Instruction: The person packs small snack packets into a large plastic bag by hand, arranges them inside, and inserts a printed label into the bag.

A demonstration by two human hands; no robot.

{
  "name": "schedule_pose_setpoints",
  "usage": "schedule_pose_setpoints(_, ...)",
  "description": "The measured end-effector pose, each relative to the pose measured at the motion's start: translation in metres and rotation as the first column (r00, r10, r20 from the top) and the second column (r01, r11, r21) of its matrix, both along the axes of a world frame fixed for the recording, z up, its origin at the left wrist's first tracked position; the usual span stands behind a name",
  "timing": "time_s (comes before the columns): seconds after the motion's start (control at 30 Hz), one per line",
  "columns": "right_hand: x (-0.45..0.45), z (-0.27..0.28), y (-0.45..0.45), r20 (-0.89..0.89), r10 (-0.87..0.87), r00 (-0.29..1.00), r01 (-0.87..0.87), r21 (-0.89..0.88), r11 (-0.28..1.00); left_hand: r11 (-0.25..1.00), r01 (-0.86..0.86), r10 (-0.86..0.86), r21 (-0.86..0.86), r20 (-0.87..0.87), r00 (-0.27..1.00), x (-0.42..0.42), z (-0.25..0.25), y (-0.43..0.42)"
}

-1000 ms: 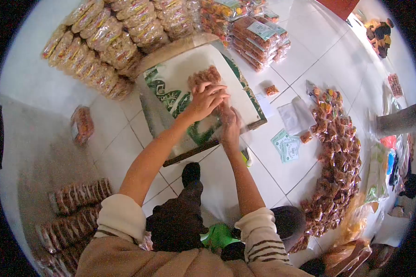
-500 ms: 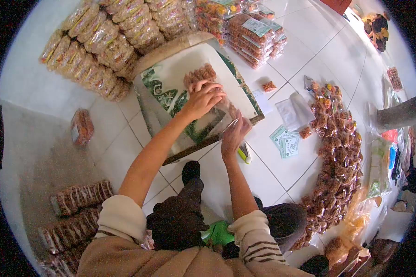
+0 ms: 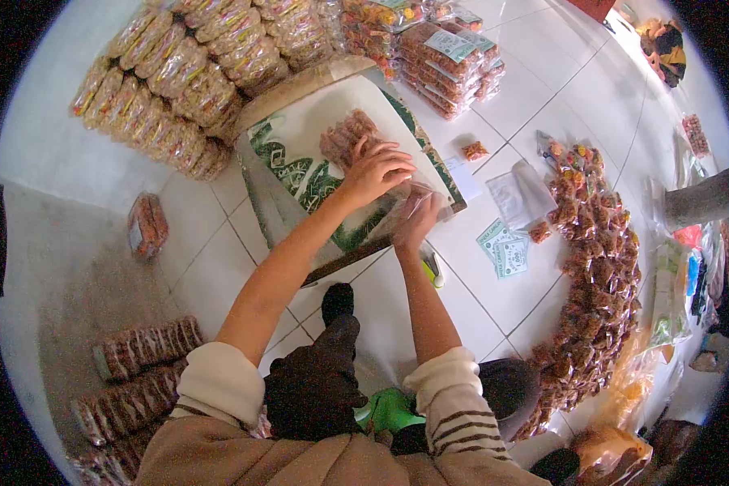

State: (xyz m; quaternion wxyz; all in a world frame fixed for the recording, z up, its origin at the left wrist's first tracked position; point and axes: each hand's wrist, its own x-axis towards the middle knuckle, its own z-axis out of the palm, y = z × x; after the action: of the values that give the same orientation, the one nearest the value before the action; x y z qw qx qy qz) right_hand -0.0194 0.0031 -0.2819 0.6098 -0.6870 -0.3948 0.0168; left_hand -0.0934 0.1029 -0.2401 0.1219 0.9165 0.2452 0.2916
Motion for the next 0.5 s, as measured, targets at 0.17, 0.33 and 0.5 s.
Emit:
schedule_pose_setpoints(0.17,-0.0013,0.0024,0.0022,0.059,0.013,0.998,-0.009,-0.076,0.997,0.997,-0.009,0.015,-0.072,0.073,0.997,0.004,0.0029,-0.003)
schedule_pose_setpoints(0.33,-0.0023,0.0001,-0.0009,0.038,0.016,0.999,-0.011,-0.113,0.993,0.987,-0.004,0.035,-0.161,0.188,0.982,0.0088,0.0013,-0.0045)
schedule_pose_setpoints(0.5,-0.0028,0.0004,-0.0008,0.077,0.036,0.996,-0.028,-0.11,0.994,0.958,0.008,0.041,-0.287,0.164,0.986,0.0084,0.0018,-0.0092)
